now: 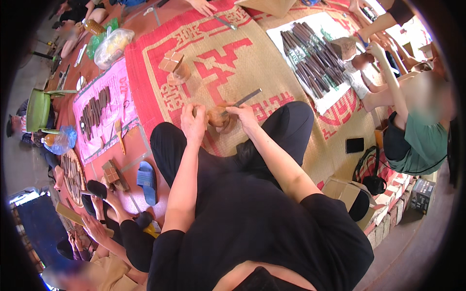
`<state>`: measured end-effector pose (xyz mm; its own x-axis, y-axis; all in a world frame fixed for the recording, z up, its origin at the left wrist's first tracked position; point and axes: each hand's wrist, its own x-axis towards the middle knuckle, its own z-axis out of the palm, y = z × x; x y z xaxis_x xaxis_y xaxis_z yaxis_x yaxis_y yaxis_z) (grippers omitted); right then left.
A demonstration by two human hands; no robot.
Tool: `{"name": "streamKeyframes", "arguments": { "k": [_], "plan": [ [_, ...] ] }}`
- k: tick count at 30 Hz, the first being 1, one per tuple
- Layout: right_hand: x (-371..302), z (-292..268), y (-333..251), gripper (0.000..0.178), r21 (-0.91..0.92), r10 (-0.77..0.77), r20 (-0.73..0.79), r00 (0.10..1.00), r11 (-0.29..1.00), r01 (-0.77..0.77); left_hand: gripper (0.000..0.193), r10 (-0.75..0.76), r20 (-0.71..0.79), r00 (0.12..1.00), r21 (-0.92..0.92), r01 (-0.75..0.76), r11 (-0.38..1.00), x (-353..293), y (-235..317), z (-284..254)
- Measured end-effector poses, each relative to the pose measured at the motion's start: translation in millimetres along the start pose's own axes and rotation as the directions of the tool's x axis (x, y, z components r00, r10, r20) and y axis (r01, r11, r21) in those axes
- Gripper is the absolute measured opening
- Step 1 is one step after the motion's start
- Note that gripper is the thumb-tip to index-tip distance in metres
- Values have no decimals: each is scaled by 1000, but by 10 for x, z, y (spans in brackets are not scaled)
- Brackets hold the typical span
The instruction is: The person sits on a mat and carves a small wooden object using a chisel. They hold the object in their left hand and the tool in their right, repeatedly shaping the wood. Other people are seated nearby, also working on similar wooden items.
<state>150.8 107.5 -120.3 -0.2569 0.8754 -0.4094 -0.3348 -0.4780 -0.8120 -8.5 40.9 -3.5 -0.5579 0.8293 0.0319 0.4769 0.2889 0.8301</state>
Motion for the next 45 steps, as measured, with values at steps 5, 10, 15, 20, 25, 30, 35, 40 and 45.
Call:
{"name": "streamKeyframes", "arguments": {
  "k": [5, 10, 15, 20, 25, 30, 35, 40, 45],
  "plan": [
    [-150, 84, -229, 28, 138, 157, -201, 967, 982, -131, 28, -13, 2, 1000, -21, 13, 1000, 6, -20, -24],
    [-225, 247, -292, 36, 24, 75, -45, 996, 997, -74, 27, -55, 28, 998, -34, 56, 998, 33, -13, -18],
    [-84, 9, -219, 33, 94, 188, -226, 956, 981, -171, 27, -23, 2, 1000, -6, 23, 1000, 22, -38, -4],
    [-204, 301, -330, 33, 59, 107, -2, 994, 993, -107, 27, -52, 27, 998, -48, 53, 997, 37, -63, -17],
    [-91, 137, -224, 28, -43, 82, -209, 975, 995, -93, 27, -6, -4, 1000, -17, 6, 1000, -11, -28, -18],
    [-228, 343, -355, 21, 49, 73, -95, 993, 996, -69, 27, -43, 19, 999, -59, 44, 997, 12, -91, 7],
    [-22, 85, -248, 21, -34, 62, -232, 971, 997, -72, 27, 45, 7, 999, -59, -45, 997, 12, -29, 52],
    [-64, 293, -206, 26, 5, 47, -50, 998, 999, -47, 25, 38, 13, 999, -58, -37, 998, -34, -82, 15],
    [328, -345, 255, 22, -55, 97, -64, 993, 993, -101, 25, 38, 1, 999, 41, -38, 998, -21, -105, 64]
  ]
}}
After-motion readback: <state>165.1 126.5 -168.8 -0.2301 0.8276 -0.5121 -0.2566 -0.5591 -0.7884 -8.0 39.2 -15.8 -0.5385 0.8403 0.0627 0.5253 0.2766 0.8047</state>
